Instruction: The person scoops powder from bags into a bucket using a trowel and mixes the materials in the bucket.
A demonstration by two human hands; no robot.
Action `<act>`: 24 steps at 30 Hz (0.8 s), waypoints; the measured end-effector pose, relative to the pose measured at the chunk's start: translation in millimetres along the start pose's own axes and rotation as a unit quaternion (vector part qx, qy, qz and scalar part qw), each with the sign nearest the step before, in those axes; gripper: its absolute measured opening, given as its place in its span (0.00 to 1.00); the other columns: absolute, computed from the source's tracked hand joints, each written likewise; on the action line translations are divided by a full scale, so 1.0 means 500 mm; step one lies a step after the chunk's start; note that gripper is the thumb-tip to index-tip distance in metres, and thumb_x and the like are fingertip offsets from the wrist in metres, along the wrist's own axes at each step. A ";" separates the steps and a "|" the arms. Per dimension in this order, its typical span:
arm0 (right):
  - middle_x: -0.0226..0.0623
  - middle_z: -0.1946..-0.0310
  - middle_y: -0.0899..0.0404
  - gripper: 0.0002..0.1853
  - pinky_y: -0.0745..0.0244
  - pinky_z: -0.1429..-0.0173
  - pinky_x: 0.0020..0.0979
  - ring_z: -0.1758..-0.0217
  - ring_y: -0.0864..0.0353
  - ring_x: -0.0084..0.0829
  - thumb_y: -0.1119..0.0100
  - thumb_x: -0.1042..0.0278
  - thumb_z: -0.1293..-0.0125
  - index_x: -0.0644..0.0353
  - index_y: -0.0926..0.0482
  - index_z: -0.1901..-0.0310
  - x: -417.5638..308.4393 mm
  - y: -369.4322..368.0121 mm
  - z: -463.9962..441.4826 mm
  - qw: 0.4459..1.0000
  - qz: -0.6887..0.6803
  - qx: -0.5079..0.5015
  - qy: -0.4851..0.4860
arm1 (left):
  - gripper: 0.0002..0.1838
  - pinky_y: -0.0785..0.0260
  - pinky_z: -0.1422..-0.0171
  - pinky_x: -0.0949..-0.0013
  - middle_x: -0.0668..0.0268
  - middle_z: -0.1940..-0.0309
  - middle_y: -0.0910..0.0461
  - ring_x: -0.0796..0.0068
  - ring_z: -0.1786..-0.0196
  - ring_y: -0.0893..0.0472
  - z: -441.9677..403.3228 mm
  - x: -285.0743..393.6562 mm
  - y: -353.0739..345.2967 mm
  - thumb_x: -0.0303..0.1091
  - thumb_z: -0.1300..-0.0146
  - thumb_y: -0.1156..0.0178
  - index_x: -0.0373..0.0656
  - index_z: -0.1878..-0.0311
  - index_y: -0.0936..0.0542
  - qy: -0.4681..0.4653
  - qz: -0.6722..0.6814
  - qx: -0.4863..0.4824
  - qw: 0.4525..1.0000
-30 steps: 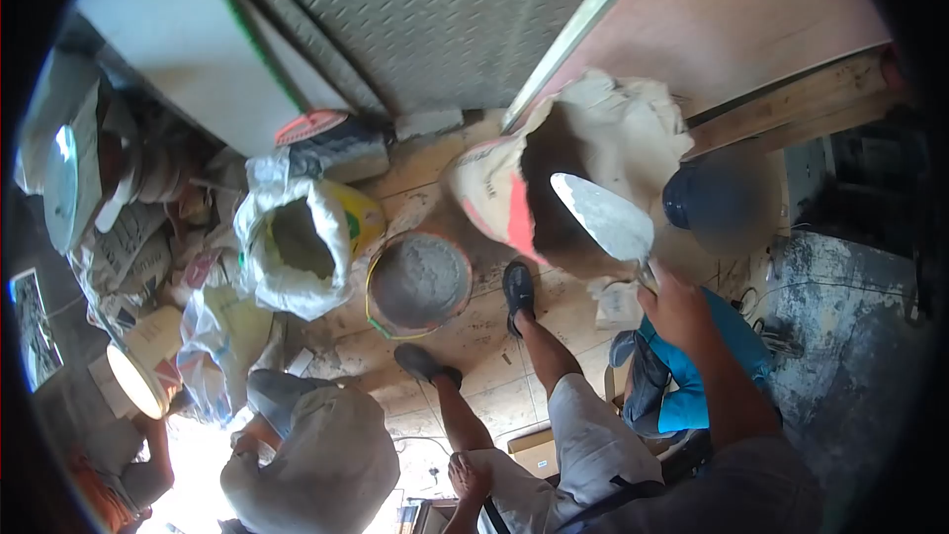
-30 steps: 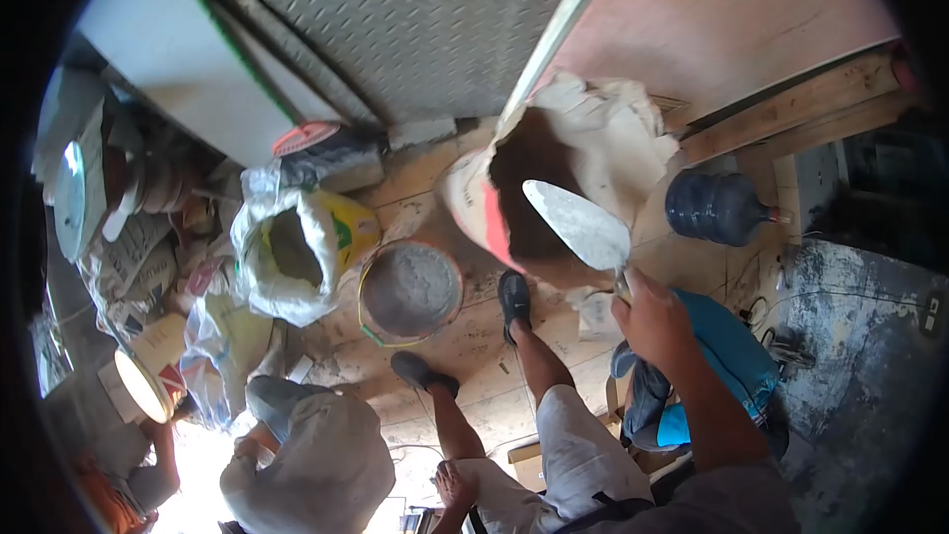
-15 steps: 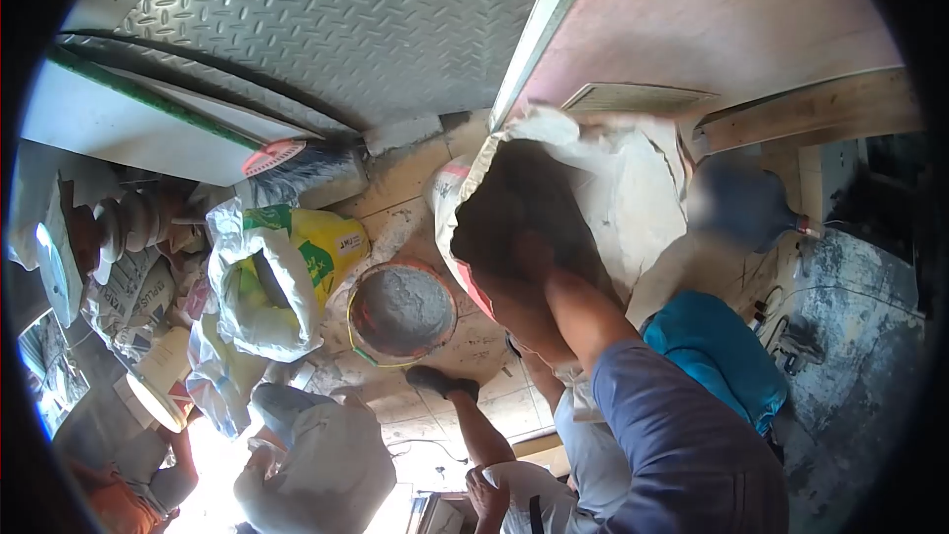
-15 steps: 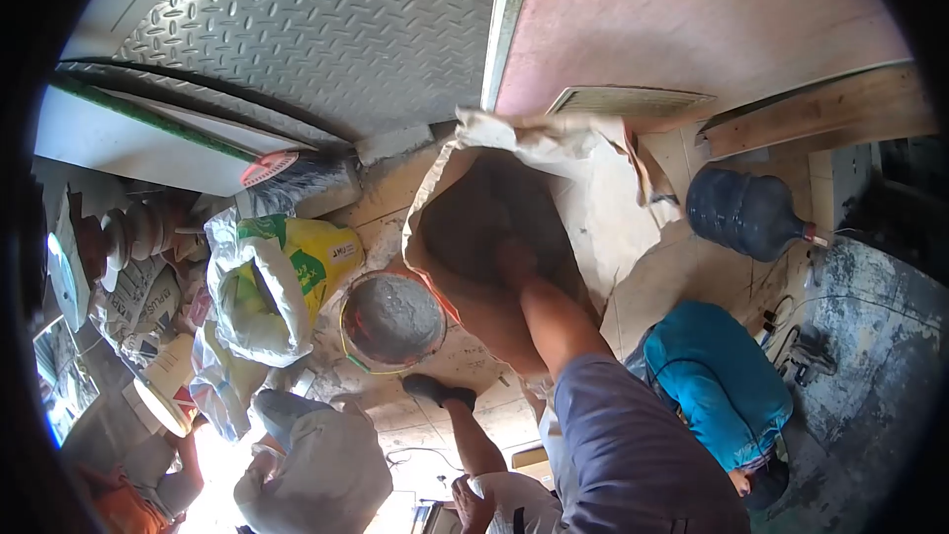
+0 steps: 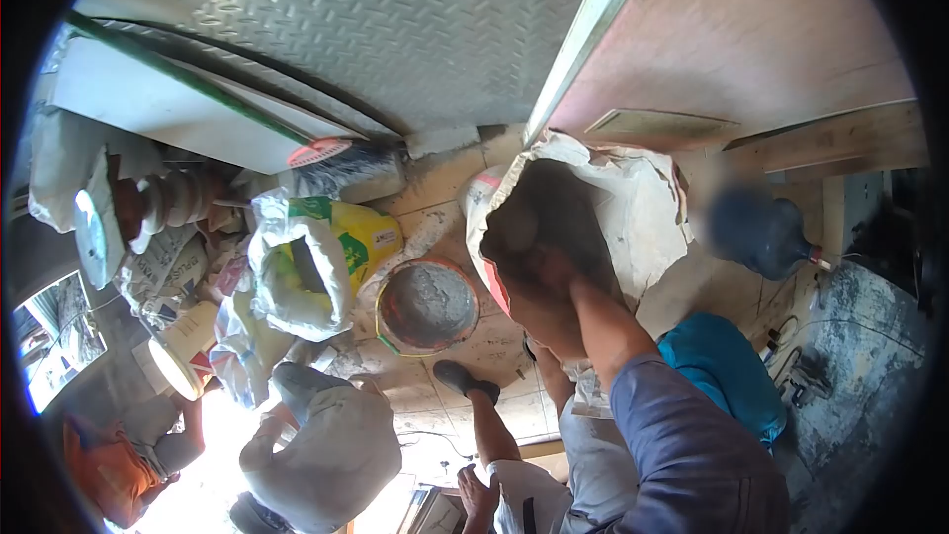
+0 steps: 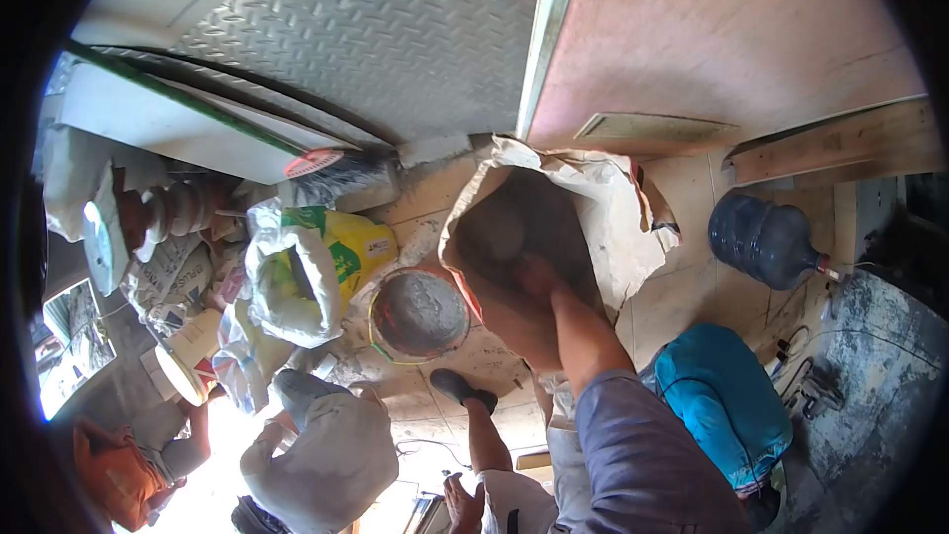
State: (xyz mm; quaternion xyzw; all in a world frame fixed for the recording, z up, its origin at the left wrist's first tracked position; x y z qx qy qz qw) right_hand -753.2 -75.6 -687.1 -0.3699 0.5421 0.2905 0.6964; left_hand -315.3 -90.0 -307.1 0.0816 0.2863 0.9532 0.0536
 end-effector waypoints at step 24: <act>0.29 0.80 0.33 0.04 0.36 0.80 0.26 0.84 0.32 0.22 0.48 0.71 0.42 0.60 0.32 0.70 -0.882 -0.223 0.134 0.909 0.208 0.118 -0.343 | 0.43 0.38 0.36 0.49 0.48 0.42 0.37 0.49 0.37 0.36 -0.126 -0.267 0.062 0.54 0.53 0.33 0.41 0.39 0.39 0.045 0.020 -0.042 0.998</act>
Point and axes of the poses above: each hand's wrist, its own z-axis away from the middle knuckle, its own y-axis out of the back of the hand, x = y × z, the point moved 7 cm from there along -z, towards the middle knuckle
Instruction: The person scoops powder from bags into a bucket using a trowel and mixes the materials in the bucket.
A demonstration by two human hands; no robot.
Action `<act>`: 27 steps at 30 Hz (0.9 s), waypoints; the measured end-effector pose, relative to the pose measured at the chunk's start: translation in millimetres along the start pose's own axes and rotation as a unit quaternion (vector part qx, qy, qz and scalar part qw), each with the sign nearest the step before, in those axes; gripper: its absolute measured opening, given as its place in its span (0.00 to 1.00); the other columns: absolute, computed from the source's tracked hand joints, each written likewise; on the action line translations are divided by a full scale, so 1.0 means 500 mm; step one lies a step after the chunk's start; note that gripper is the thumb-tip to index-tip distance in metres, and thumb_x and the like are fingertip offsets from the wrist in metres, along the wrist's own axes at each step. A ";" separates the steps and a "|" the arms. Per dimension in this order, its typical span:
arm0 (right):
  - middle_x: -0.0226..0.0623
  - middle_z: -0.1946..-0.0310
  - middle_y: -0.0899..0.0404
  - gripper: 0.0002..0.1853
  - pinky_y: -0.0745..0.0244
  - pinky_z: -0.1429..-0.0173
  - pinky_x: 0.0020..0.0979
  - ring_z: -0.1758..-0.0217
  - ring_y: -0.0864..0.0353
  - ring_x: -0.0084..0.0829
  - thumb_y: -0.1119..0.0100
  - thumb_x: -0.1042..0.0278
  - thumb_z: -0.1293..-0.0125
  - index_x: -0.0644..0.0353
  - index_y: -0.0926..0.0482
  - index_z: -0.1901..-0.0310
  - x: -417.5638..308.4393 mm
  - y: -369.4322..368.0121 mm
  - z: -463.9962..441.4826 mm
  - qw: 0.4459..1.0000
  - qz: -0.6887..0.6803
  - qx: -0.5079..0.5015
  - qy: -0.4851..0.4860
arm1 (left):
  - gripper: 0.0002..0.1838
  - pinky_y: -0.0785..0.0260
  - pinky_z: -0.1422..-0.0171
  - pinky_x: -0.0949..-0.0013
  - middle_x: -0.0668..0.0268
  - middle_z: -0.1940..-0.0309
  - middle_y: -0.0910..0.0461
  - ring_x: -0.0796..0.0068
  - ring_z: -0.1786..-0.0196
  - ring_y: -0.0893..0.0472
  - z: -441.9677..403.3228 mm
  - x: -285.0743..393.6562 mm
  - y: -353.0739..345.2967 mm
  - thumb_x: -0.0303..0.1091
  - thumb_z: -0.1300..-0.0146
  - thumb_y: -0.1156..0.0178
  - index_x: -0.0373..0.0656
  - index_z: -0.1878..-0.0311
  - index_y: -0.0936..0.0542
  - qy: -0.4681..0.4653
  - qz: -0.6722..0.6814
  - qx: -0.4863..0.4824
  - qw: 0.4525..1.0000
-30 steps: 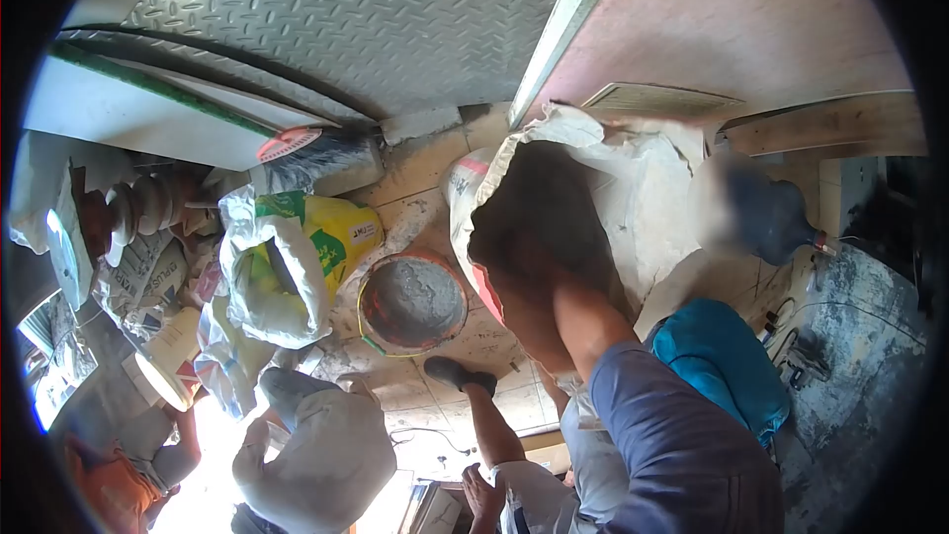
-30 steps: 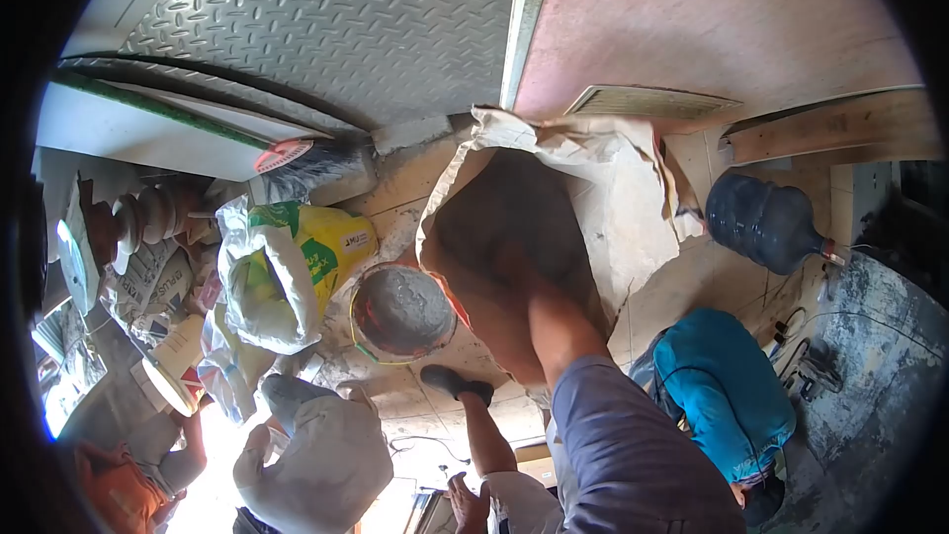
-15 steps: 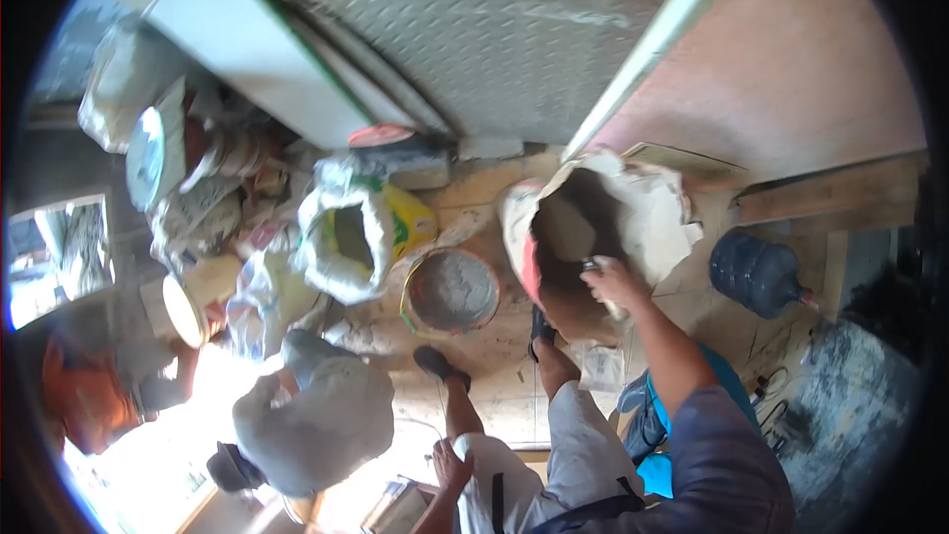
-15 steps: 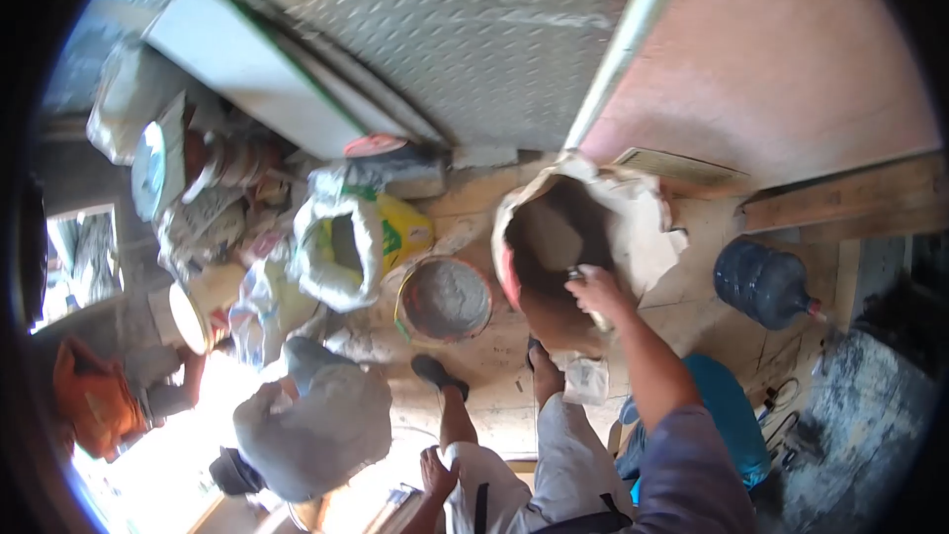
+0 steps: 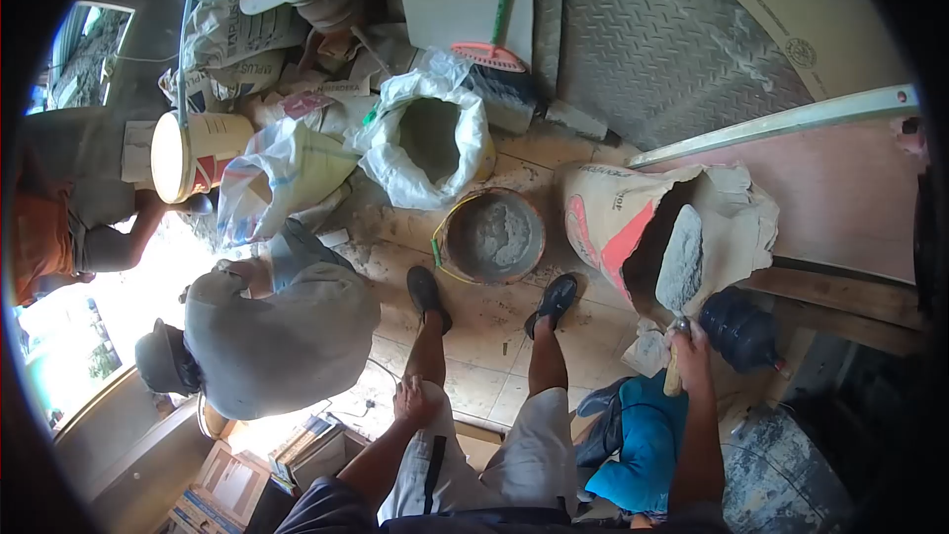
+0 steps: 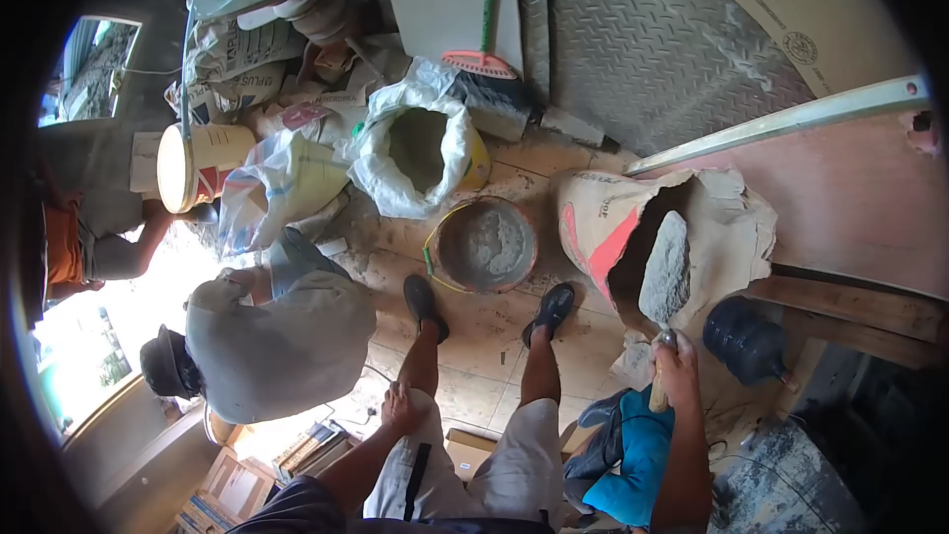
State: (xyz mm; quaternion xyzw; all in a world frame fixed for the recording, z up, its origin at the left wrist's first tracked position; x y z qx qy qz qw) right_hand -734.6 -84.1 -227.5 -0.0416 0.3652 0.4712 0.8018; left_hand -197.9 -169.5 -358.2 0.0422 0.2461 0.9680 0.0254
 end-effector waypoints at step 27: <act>0.31 0.81 0.31 0.13 0.34 0.82 0.30 0.85 0.30 0.25 0.45 0.67 0.38 0.63 0.29 0.54 0.454 -0.733 -0.341 0.973 -0.082 -0.072 -0.203 | 0.36 0.32 0.43 0.48 0.46 0.44 0.37 0.44 0.42 0.33 -0.045 -0.097 -0.108 0.43 0.51 0.38 0.40 0.39 0.37 0.049 0.033 -0.085 0.995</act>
Point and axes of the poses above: each hand's wrist, its own z-axis away from the middle knuckle, its own y-axis out of the back of the hand, x = y × z, the point moved 7 cm from there along -z, towards the middle knuckle
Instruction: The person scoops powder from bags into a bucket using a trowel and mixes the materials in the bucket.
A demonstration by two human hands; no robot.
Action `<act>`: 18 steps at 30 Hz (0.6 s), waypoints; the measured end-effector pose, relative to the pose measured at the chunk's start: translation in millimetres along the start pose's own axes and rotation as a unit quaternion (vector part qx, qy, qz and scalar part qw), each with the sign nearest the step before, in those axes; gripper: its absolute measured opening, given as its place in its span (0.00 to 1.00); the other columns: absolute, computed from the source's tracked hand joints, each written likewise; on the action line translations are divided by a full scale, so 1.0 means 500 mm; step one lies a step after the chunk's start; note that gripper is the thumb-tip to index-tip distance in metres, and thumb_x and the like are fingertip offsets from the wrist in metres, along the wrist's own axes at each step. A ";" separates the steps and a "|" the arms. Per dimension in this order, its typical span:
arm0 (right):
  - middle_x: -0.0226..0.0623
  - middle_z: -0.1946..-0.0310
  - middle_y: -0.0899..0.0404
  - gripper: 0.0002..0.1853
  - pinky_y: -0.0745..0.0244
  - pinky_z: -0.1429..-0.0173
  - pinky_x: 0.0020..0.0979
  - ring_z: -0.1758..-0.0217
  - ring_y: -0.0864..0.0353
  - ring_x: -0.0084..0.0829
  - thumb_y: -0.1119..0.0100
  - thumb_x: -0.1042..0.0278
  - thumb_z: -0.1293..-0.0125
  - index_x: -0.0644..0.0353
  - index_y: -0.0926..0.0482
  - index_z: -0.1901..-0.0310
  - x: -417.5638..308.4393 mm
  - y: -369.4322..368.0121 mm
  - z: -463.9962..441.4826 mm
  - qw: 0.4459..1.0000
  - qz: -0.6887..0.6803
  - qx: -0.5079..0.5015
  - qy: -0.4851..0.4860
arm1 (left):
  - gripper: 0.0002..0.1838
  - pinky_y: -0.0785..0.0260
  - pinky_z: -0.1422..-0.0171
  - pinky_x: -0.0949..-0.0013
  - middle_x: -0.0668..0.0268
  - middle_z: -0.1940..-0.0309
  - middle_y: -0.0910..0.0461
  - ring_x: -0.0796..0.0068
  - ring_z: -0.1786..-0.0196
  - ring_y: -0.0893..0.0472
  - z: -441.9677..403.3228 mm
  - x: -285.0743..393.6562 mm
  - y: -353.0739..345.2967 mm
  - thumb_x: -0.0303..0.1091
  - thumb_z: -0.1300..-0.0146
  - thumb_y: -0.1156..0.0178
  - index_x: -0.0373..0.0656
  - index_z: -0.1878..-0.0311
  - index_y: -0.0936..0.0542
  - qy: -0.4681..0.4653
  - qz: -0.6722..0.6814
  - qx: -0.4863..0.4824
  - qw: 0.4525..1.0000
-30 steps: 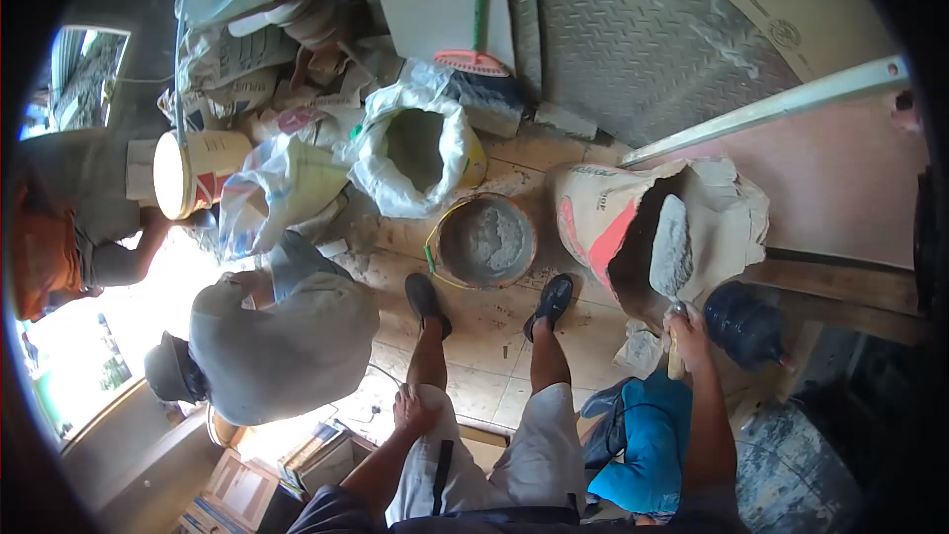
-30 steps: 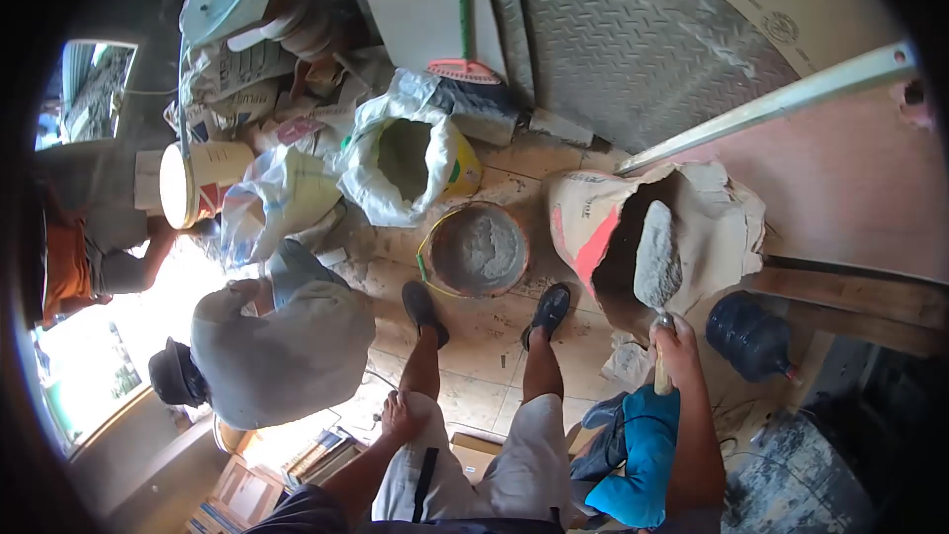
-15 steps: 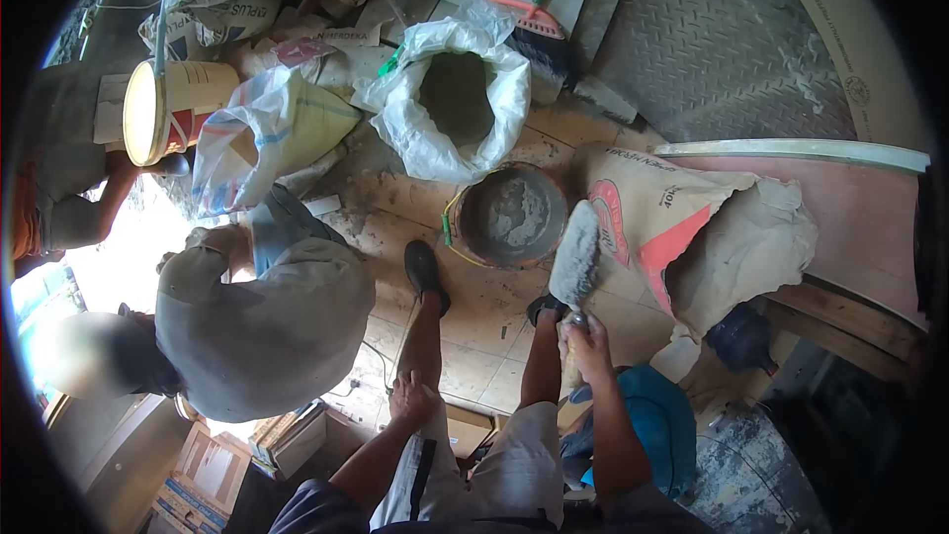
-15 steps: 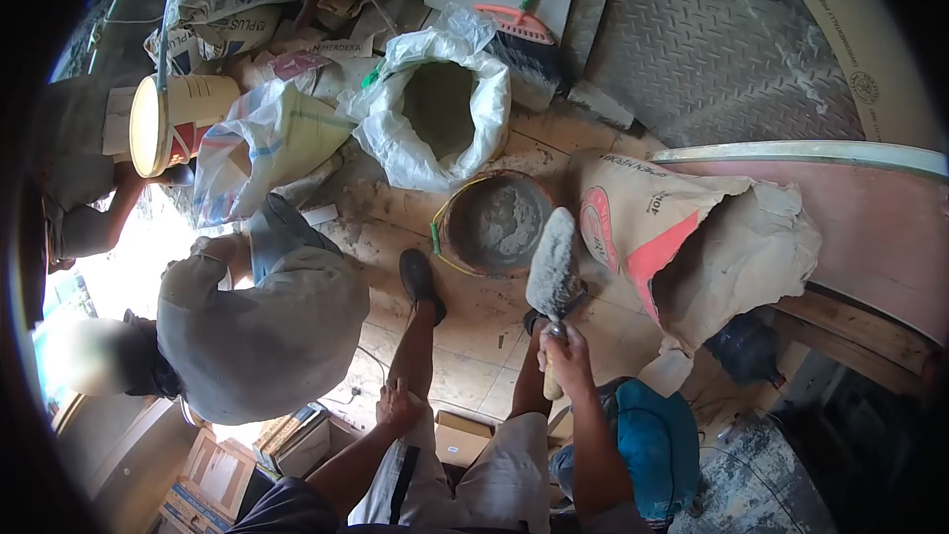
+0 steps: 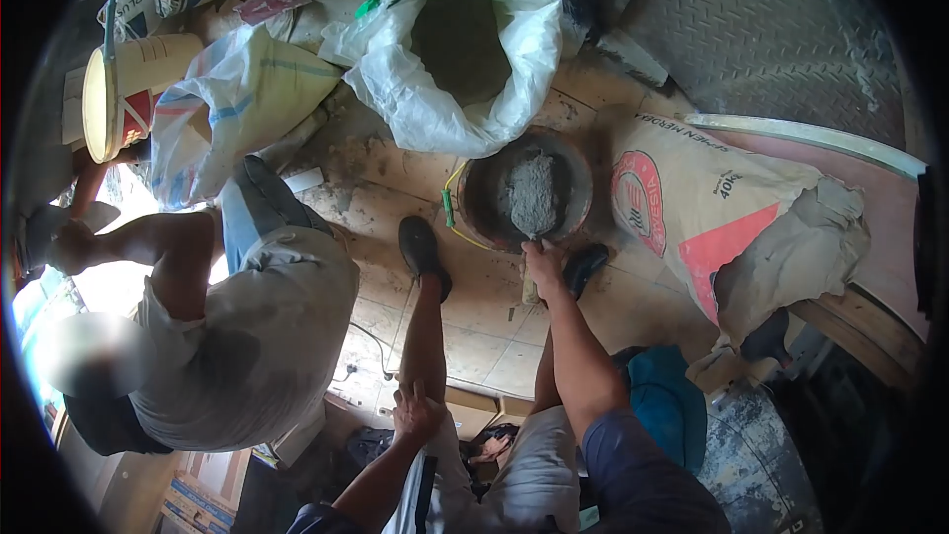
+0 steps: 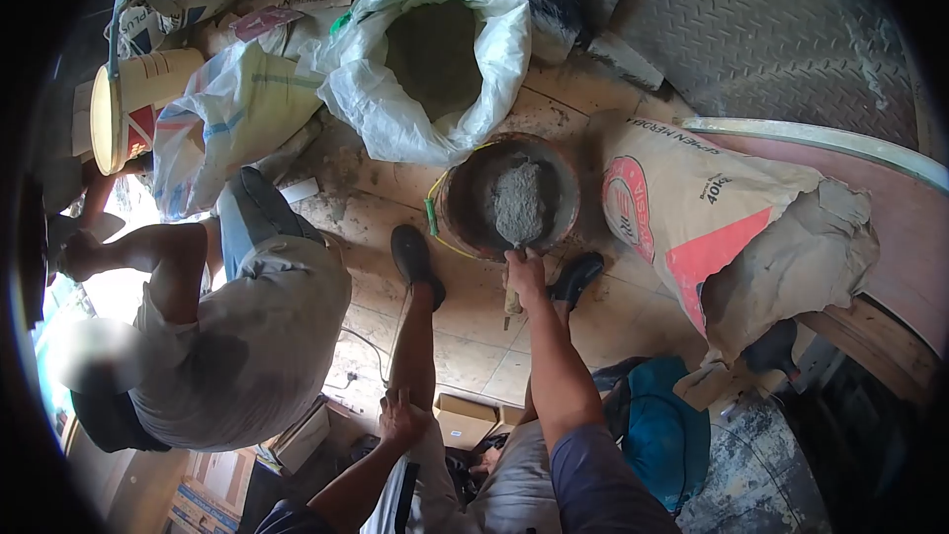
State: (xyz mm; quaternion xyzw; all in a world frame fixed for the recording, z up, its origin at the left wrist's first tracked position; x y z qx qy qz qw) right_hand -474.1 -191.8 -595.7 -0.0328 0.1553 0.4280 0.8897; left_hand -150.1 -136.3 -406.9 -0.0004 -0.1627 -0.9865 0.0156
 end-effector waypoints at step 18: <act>0.53 0.54 0.22 0.21 0.27 0.46 0.46 0.49 0.22 0.51 0.46 0.57 0.37 0.61 0.28 0.48 -0.129 0.045 0.050 0.756 0.642 0.053 0.118 | 0.31 0.29 0.48 0.47 0.47 0.49 0.36 0.44 0.44 0.32 -0.004 0.017 0.011 0.42 0.52 0.39 0.40 0.44 0.34 0.022 -0.003 0.021 1.000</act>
Point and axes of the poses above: each hand's wrist, its own z-axis away from the middle knuckle, its own y-axis out of the back of the hand, x = y × z, the point moved 7 cm from there along -z, towards the middle knuckle
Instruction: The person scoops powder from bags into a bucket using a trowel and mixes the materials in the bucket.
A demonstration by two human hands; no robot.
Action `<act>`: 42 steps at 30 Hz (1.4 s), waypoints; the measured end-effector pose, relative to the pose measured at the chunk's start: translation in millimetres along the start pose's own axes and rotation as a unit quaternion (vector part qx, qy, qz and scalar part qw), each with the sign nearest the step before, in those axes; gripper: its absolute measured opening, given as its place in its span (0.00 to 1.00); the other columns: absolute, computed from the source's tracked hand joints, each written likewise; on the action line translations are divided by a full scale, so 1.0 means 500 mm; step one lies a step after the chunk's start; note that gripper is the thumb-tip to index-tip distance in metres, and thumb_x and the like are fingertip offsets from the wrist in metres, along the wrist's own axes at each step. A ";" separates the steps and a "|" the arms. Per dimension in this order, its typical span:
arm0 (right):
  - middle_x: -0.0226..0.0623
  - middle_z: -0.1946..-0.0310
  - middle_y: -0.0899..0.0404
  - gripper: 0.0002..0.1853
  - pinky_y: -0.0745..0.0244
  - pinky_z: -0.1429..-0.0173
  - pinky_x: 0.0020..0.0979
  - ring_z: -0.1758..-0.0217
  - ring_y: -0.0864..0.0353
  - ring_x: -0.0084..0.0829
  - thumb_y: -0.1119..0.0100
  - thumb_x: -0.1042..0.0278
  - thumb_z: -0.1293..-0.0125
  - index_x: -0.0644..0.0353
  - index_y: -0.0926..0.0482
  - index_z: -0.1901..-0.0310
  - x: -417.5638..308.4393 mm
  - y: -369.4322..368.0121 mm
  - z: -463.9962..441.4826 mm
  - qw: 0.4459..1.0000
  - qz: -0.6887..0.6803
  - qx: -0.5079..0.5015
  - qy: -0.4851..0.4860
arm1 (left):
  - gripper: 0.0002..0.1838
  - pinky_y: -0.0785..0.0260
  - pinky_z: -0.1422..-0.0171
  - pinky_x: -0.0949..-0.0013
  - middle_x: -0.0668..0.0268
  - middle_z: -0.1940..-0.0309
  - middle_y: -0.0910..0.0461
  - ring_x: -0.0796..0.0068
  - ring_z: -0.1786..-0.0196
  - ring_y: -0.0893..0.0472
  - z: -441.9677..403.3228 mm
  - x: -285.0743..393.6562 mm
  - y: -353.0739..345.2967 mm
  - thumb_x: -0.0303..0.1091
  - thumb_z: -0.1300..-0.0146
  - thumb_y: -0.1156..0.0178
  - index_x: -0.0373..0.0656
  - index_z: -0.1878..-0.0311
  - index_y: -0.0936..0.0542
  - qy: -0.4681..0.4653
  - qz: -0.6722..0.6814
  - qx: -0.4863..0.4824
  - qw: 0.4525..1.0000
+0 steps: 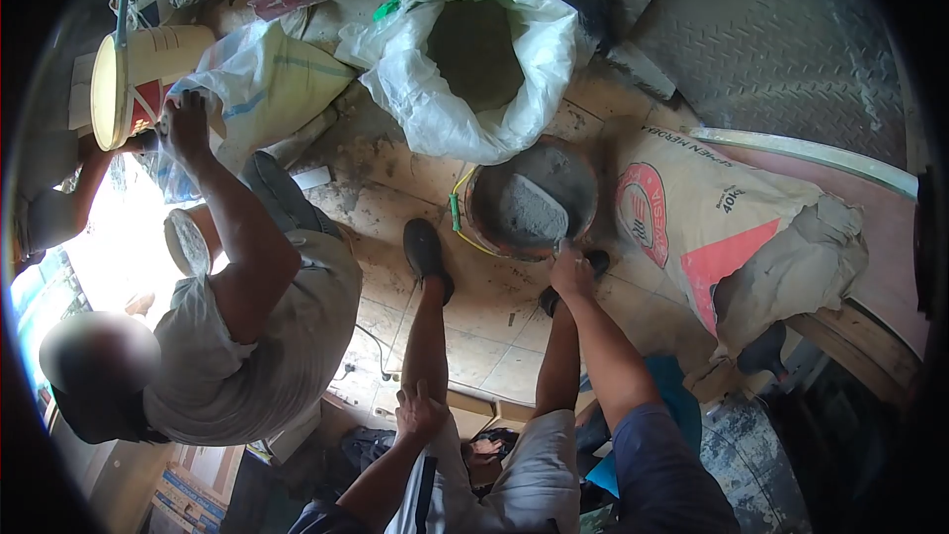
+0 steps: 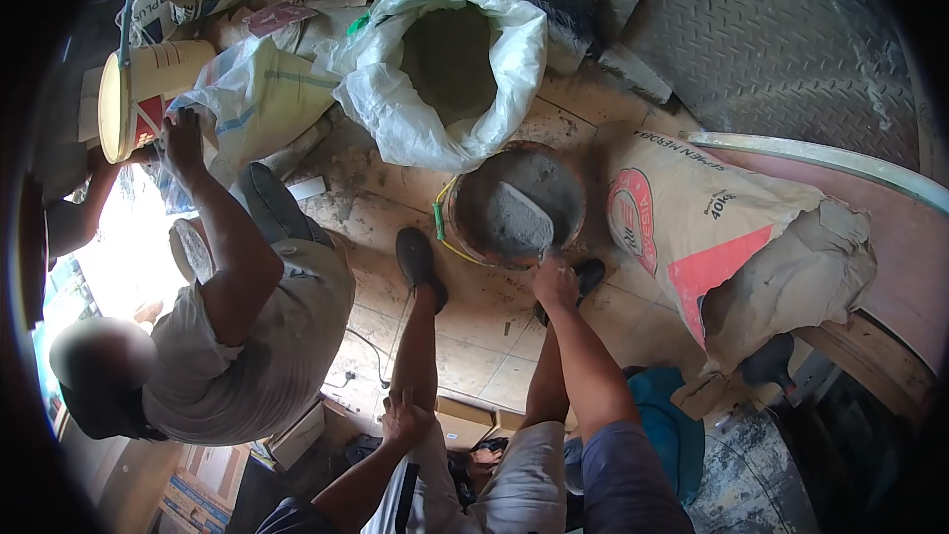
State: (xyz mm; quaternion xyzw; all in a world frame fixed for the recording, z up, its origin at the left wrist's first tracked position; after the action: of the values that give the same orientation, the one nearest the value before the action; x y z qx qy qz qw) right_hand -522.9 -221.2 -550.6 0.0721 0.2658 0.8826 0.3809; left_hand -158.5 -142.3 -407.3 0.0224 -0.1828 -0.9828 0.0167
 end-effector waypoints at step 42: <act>0.42 0.48 0.21 0.17 0.21 0.50 0.37 0.44 0.21 0.38 0.38 0.68 0.43 0.57 0.19 0.51 -0.515 0.325 -0.361 0.971 0.231 0.025 0.059 | 0.19 0.31 0.49 0.55 0.44 0.65 0.21 0.42 0.57 0.22 -0.436 0.384 0.766 0.28 0.50 0.41 0.35 0.52 0.28 -0.119 0.437 0.261 0.852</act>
State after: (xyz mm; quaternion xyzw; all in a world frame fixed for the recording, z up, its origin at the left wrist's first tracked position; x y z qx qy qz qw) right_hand -505.5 -571.3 -599.3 0.0882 0.2857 0.9426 0.1488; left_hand -329.7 -585.4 -479.8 -0.1736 -0.4238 -0.7855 0.4163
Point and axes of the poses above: each hand's wrist, its own z-axis away from the middle knuckle, its own y-axis out of the back of the hand, x = y × z, the point moved 7 cm from there along -z, towards the middle knuckle
